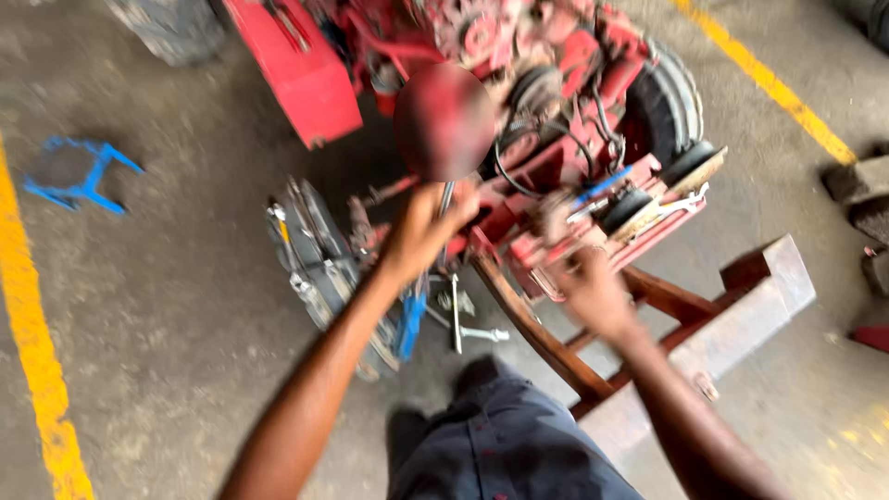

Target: The person repairs a red tractor engine by adjusting the alternator belt and tightening bolts using a socket wrench and a spanner.

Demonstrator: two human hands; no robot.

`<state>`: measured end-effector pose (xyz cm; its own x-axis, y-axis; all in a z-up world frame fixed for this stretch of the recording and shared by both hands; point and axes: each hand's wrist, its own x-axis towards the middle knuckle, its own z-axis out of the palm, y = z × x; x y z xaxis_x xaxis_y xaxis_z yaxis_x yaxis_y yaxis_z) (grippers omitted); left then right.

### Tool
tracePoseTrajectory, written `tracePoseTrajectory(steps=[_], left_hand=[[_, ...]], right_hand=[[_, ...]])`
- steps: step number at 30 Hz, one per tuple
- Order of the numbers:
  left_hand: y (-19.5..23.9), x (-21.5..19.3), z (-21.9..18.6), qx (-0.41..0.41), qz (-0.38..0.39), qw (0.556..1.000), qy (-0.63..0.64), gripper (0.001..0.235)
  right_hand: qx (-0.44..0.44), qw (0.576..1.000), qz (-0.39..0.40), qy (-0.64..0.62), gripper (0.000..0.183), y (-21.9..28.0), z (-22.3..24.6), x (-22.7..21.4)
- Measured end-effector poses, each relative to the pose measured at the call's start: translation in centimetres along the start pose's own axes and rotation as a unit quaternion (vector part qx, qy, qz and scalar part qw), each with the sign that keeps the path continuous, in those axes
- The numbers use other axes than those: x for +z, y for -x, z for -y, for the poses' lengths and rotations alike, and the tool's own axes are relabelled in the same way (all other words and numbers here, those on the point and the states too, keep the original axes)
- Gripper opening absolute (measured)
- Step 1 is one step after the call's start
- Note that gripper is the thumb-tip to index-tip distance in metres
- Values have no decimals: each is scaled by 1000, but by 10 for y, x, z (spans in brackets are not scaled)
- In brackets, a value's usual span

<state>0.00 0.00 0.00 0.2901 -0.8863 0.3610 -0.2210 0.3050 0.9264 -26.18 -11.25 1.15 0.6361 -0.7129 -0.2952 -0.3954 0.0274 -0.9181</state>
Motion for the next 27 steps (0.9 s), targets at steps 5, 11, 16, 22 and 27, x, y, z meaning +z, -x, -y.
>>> tracePoseTrajectory(steps=[5,11,16,22,27], left_hand=[[92,-14,-51,-170,-59,979,99,35],[145,-29,-88,-143,-79,979,125,31],[146,-35,-95,-129,-84,979,132,31],[124,-41,-93,-99,-36,981,165,33],[76,-32,-81,-60,23,991,120,32]], right_hand=[[-374,896,-3,240,37,40,58,95],[-461,816,29,347,34,54,78,137],[-586,732,-68,342,53,69,87,129],[-123,948,28,-291,51,40,52,98],[-166,907,-41,-386,34,-12,38,78]])
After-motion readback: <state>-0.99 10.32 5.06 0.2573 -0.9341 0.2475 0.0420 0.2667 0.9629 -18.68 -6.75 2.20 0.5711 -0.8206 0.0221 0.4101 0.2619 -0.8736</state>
